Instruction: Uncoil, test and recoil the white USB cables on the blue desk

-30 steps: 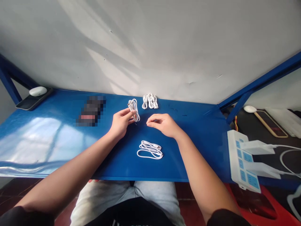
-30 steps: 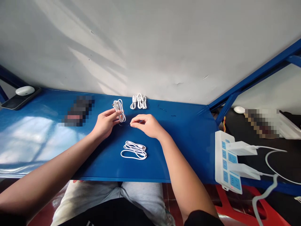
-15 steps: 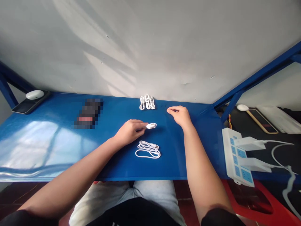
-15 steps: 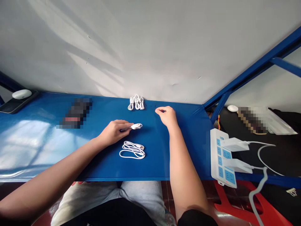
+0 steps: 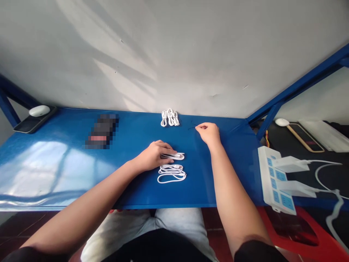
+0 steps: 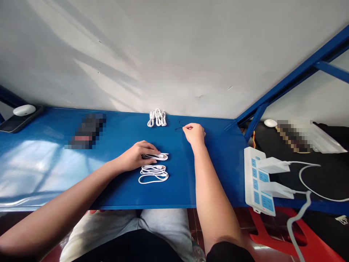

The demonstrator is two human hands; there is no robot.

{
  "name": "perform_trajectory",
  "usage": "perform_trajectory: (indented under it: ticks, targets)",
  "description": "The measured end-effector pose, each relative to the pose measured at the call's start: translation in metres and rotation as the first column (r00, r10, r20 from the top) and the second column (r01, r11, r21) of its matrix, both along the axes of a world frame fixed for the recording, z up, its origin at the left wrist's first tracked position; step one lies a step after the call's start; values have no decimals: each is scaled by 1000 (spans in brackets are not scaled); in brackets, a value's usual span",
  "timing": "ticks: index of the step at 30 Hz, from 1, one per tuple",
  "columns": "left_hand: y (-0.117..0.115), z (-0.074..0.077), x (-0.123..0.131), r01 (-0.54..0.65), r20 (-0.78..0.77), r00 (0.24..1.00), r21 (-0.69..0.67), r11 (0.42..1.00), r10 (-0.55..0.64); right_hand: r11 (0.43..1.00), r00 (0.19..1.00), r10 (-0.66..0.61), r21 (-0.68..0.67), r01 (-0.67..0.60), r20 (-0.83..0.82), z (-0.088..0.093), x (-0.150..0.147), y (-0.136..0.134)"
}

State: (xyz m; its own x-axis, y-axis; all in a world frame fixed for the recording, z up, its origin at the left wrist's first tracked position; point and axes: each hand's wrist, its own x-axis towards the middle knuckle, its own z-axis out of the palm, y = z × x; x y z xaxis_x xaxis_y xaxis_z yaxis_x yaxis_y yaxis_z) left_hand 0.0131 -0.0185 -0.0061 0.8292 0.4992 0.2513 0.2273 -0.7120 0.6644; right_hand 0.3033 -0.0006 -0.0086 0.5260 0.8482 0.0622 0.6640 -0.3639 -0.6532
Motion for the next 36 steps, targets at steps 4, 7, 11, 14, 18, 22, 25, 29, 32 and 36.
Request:
perform_trajectory:
  ticks: [4, 7, 11, 14, 18, 22, 25, 29, 32, 36]
  targets:
    - [-2, 5, -2, 25, -22, 999, -29, 999, -26, 997, 997, -70, -11, 71, 26, 0, -1, 2]
    - [-5, 9, -3, 56, -9, 998, -85, 995, -57, 995, 994, -92, -26, 94, 53, -2, -2, 4]
    - [-8, 17, -4, 59, -26, 998, -138, 989, -63, 994, 992, -101, -31, 104, 75, -3, -3, 4]
    - [-14, 25, -6, -12, -69, 998, -47, 999, 9, 994, 991, -112, 5, 112, 74, -1, -6, 3]
    - [-30, 39, -9, -72, -192, 976, 161, 984, 103, 993, 992, -91, 79, 84, 87, 4, -14, 0]
    - [-54, 43, -10, -28, -357, 925, 268, 963, 126, 989, 993, -45, 142, 30, 105, 8, -24, -3]
    - [-70, 38, -11, -49, -406, 900, 269, 962, 159, 980, 993, 9, 195, -32, 117, 6, -29, -2]
    - [-79, 34, -15, -62, -374, 916, 223, 973, 144, 934, 981, 162, 305, -188, 106, -2, -37, 0]
    - [-80, 33, -19, -39, -340, 933, 229, 973, 118, 881, 945, 305, 341, -328, 119, -9, -45, 1]
    - [-81, 33, -23, -18, -322, 941, 251, 968, 101, 833, 880, 429, 287, -473, 204, -16, -56, 2]
